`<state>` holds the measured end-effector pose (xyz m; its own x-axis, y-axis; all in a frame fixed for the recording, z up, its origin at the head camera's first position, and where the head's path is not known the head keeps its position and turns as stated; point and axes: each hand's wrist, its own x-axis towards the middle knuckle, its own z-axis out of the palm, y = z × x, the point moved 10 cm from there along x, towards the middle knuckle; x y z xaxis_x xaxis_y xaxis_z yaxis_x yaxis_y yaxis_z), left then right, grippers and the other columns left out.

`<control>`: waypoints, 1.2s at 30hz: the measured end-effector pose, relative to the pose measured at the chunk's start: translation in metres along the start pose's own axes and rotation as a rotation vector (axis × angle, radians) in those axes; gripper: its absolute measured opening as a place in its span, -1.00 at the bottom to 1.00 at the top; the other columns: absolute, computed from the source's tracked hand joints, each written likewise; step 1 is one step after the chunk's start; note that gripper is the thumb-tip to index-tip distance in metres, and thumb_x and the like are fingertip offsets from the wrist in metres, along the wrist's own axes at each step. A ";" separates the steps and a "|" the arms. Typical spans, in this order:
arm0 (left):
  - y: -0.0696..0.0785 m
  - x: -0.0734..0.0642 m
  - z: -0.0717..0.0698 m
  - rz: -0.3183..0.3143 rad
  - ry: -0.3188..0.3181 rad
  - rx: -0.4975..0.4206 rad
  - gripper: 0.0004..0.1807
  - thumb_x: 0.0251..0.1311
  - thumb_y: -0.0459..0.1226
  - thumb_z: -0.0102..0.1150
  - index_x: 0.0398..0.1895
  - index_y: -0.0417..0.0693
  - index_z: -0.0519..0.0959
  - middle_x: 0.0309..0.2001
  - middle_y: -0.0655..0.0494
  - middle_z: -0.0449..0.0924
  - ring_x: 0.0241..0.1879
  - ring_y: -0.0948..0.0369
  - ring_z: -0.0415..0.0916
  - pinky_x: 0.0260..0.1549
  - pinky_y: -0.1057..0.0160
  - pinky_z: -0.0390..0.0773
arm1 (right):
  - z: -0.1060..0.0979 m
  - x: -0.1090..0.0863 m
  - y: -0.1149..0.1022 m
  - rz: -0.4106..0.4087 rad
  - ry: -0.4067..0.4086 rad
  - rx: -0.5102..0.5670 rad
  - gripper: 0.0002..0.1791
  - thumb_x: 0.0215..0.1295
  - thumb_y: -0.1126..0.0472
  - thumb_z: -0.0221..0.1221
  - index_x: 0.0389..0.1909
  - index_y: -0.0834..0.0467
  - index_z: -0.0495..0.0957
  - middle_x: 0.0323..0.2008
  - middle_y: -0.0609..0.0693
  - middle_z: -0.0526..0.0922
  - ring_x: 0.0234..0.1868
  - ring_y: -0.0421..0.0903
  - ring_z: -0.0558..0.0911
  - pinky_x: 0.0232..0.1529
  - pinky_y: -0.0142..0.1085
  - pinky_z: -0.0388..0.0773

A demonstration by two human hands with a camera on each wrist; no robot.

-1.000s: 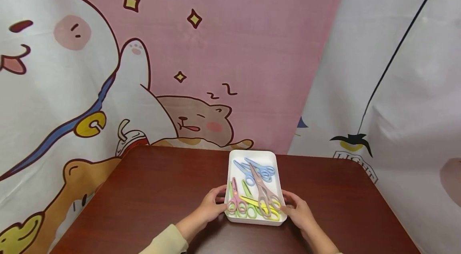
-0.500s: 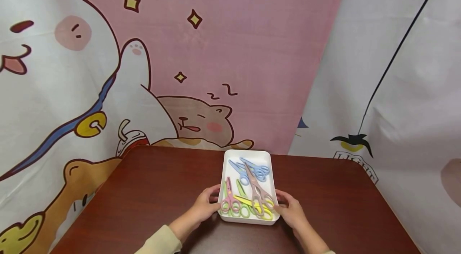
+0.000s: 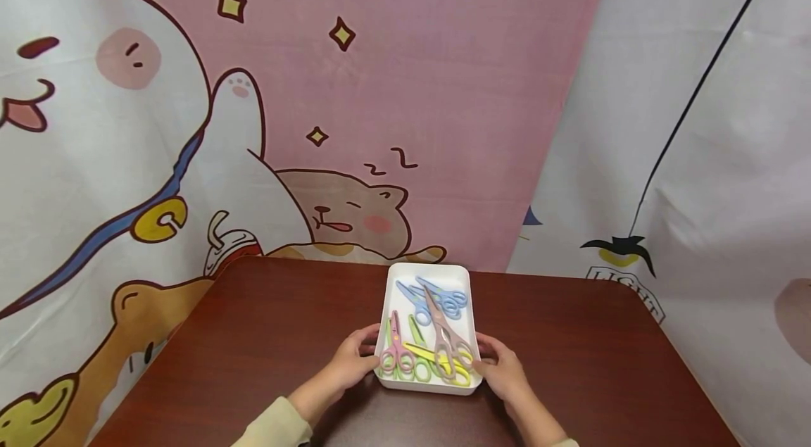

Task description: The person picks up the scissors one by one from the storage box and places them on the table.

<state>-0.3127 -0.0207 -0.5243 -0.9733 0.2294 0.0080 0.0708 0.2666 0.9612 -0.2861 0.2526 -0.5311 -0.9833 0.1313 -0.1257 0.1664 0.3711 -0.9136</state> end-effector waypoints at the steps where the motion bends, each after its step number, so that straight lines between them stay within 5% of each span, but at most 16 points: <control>1: -0.001 0.000 -0.001 0.001 -0.001 0.001 -0.24 -0.17 -0.51 0.14 0.28 -0.31 0.32 0.10 -0.25 0.38 -0.04 -0.08 0.50 -0.32 0.30 0.51 | 0.001 0.000 0.000 0.004 0.004 -0.001 -0.41 0.10 0.44 0.20 0.21 0.35 0.37 0.01 0.33 0.54 -0.13 0.03 0.64 -0.29 -0.34 0.52; 36: -0.005 0.001 -0.015 0.007 0.012 0.006 -0.29 -0.12 -0.50 0.20 0.26 -0.31 0.35 0.09 -0.28 0.38 -0.09 -0.04 0.51 -0.34 0.34 0.50 | 0.015 -0.001 -0.010 -0.019 0.023 -0.014 -0.43 0.07 0.46 0.20 0.18 0.37 0.40 -0.03 0.33 0.56 -0.14 0.07 0.65 -0.27 -0.33 0.52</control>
<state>-0.3171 -0.0356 -0.5247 -0.9752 0.2205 0.0183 0.0793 0.2709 0.9593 -0.2879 0.2347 -0.5281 -0.9843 0.1457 -0.0996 0.1493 0.3862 -0.9103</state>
